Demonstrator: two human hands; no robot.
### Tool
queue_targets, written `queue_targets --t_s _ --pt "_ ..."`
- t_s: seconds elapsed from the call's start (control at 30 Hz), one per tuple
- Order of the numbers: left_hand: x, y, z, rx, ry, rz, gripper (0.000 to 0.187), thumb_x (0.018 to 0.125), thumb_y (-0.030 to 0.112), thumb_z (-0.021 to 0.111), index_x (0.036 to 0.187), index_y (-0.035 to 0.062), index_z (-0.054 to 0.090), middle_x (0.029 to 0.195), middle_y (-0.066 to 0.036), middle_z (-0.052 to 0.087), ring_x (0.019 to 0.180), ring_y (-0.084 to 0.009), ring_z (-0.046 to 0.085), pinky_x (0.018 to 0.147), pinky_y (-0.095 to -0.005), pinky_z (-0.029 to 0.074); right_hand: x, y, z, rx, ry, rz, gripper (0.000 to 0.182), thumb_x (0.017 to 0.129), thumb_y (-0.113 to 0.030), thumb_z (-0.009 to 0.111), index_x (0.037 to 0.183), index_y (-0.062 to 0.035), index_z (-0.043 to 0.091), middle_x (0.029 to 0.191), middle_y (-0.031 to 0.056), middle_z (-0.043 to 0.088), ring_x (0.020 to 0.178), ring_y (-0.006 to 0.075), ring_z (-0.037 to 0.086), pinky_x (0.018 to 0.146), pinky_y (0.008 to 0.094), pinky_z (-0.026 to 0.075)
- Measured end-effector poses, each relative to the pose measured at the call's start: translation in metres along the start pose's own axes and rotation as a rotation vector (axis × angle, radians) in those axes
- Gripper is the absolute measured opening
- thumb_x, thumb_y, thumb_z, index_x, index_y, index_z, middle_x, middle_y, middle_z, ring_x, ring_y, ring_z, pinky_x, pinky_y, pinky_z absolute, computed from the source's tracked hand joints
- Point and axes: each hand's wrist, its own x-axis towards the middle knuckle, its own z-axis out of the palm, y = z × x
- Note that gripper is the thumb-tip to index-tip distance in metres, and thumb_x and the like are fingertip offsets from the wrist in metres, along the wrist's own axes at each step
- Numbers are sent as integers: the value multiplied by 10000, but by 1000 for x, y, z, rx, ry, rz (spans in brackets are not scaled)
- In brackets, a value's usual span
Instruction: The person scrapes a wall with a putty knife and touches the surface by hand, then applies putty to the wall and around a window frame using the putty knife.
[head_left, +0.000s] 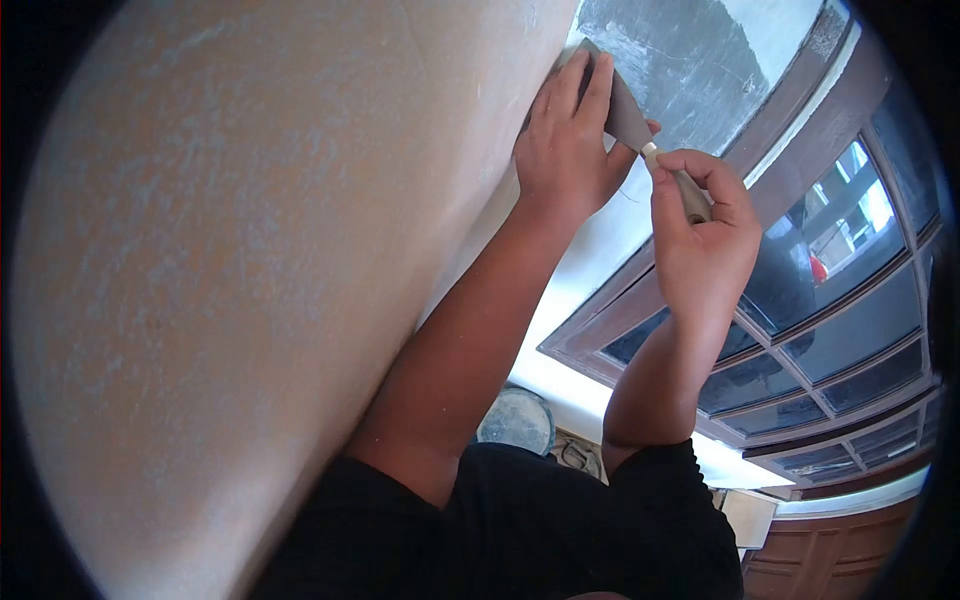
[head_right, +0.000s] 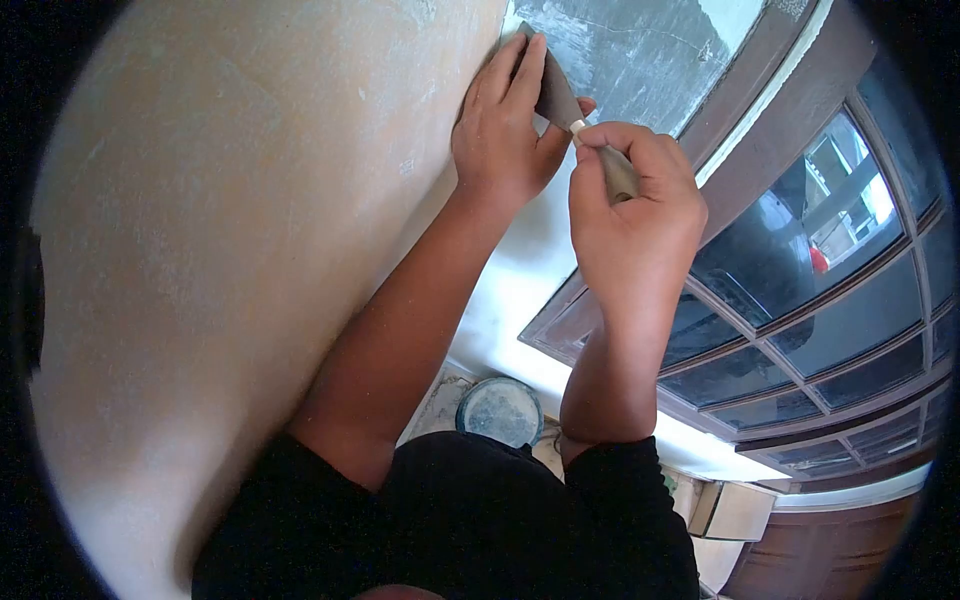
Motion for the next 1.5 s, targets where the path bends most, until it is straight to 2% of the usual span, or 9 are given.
queue_targets --t_s 0.07,0.3,0.7,0.77,0.8,0.87,1.07,1.27,1.5 --pt "0 0 0 17 -11 -4 712 852 428 750 1400 30 532 1415 -192 529 1288 -382 528 1051 -454 451 -2 -2 -3 -46 -35 -131 105 829 2 693 918 -49 717 802 99 637 744 207 654 696 317 506" --pt "-2 1 0 -10 -6 -21 710 842 408 762 1401 35 533 1408 -187 535 1293 -385 522 1052 -460 449 -3 0 -1 55 -16 26 95 834 3 692 913 -45 713 809 105 638 762 214 657 708 309 503" --pt "2 -2 2 -13 26 -3 711 831 395 773 1394 31 538 1400 -198 536 1273 -383 539 1031 -456 467 6 -2 -1 -44 -18 -103 120 815 10 690 915 -51 716 809 113 647 748 234 659 698 314 506" --pt "0 -4 2 -5 -10 24 750 840 475 742 1403 34 515 1443 -216 490 1286 -414 517 1014 -481 480 7 4 -6 9 -83 22 82 883 -14 701 965 -27 696 896 29 652 838 91 581 738 238 458" --pt "-2 -3 2 -5 -18 24 750 840 475 742 1403 34 515 1443 -216 490 1286 -414 517 1014 -481 480 4 2 -7 8 -81 30 82 883 -14 701 965 -27 696 896 29 652 838 91 581 738 238 458" --pt "0 -2 2 -46 2 -5 727 829 381 769 1417 37 516 1420 -197 518 1294 -391 520 1055 -457 450 2 -3 -7 -54 -78 -100 121 815 6 690 917 -54 718 824 110 659 751 240 671 706 314 514" --pt "0 0 -4 -36 -51 -29 747 831 336 761 1450 31 474 1444 -206 493 1315 -392 498 1094 -447 412 11 5 -2 -24 -20 -155 116 817 -9 700 917 -64 720 826 118 665 755 263 684 698 334 525" --pt "2 -1 -3 -30 -71 -29 730 851 356 749 1444 26 479 1455 -207 485 1315 -383 500 1084 -438 422 -2 -14 -6 -159 -68 -145 119 814 -12 703 913 -75 723 816 120 664 758 268 685 698 345 529" --pt "1 1 -6 -23 -86 -34 745 849 348 757 1448 13 467 1457 -213 477 1324 -387 490 1076 -454 432 10 4 -4 -70 -19 -129 115 810 -17 706 908 -76 721 813 117 659 739 277 680 686 339 525"
